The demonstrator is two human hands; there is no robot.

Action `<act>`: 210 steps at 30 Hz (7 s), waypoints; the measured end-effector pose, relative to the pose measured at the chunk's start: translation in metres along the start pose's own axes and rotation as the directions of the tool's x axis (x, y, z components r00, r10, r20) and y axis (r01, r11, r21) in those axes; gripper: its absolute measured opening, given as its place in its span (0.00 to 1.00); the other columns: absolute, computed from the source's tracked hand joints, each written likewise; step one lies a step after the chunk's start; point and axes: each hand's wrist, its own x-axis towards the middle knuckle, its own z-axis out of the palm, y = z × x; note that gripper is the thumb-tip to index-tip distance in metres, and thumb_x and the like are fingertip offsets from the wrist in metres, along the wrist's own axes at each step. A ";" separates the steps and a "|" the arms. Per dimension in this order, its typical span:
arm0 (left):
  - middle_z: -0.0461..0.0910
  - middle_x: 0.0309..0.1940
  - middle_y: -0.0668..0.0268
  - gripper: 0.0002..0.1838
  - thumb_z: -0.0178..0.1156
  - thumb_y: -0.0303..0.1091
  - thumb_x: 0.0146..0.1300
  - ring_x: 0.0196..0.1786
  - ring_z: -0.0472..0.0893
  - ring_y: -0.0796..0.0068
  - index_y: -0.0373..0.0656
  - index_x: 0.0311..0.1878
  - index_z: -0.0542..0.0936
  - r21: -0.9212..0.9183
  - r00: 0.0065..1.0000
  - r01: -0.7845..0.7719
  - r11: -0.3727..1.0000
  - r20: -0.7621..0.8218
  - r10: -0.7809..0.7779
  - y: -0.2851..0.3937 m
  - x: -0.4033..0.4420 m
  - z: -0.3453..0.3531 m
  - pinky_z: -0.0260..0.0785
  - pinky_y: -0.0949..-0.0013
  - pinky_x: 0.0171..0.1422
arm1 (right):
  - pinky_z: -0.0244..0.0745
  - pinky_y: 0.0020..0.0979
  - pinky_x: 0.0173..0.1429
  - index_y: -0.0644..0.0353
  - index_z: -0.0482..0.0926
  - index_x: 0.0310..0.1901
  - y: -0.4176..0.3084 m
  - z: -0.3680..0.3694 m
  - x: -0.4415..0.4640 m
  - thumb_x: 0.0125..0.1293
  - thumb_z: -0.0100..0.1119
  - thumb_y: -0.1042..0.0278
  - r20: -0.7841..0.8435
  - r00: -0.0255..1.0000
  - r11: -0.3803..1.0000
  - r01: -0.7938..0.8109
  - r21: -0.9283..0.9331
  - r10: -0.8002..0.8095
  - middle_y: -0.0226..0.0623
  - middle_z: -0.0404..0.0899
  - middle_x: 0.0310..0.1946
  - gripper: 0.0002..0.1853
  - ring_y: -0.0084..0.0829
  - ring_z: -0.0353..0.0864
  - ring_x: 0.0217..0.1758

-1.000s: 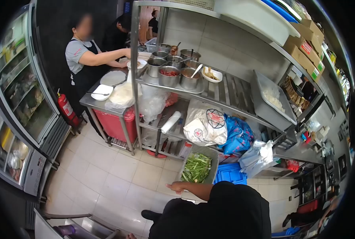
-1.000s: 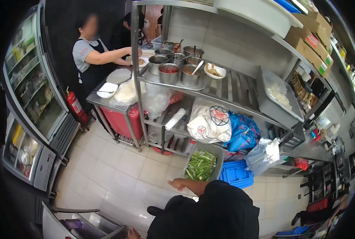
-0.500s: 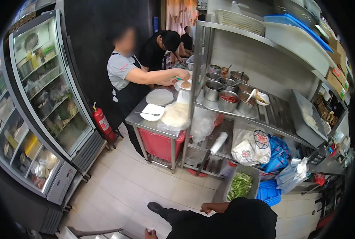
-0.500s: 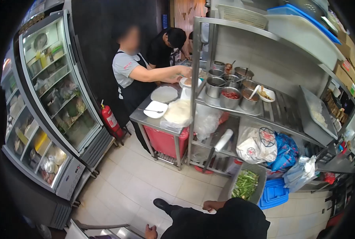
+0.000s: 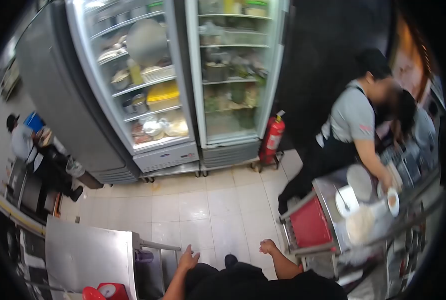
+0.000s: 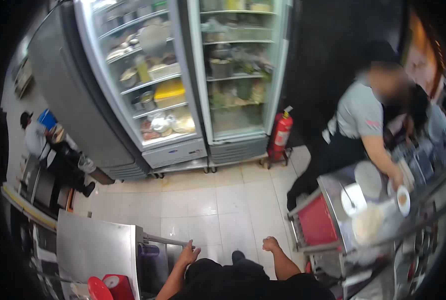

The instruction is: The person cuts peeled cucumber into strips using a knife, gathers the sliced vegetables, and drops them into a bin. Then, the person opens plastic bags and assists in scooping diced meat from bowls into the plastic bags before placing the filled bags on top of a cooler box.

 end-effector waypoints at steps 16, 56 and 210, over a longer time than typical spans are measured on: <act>0.72 0.61 0.44 0.27 0.39 0.46 0.74 0.66 0.70 0.49 0.38 0.68 0.67 -0.225 0.973 -0.226 0.948 -0.089 0.211 -0.007 0.237 -0.164 0.60 0.59 0.71 | 0.74 0.46 0.36 0.57 0.83 0.39 -0.227 0.074 0.169 0.45 0.58 0.62 0.782 0.620 0.047 0.781 -0.623 0.065 0.53 0.81 0.31 0.18 0.52 0.81 0.35; 0.70 0.60 0.35 0.42 0.48 0.54 0.69 0.66 0.70 0.45 0.29 0.73 0.50 -0.770 0.656 0.335 0.542 -0.222 -0.721 -0.348 0.328 -0.606 0.60 0.57 0.71 | 0.73 0.36 0.29 0.57 0.81 0.47 -0.893 0.777 0.274 0.67 0.48 0.43 0.551 0.814 0.144 0.532 -0.834 0.186 0.35 0.80 0.30 0.24 0.28 0.78 0.25; 0.71 0.59 0.38 0.52 0.66 0.43 0.60 0.56 0.79 0.53 0.30 0.74 0.42 -0.268 -0.215 -0.961 -0.067 0.879 -0.425 0.242 0.080 0.177 0.73 0.61 0.57 | 0.74 0.23 0.41 0.62 0.74 0.58 -0.030 0.159 -0.274 0.73 0.51 0.62 -0.333 -0.225 0.316 0.915 0.250 0.916 0.31 0.79 0.41 0.18 0.20 0.79 0.41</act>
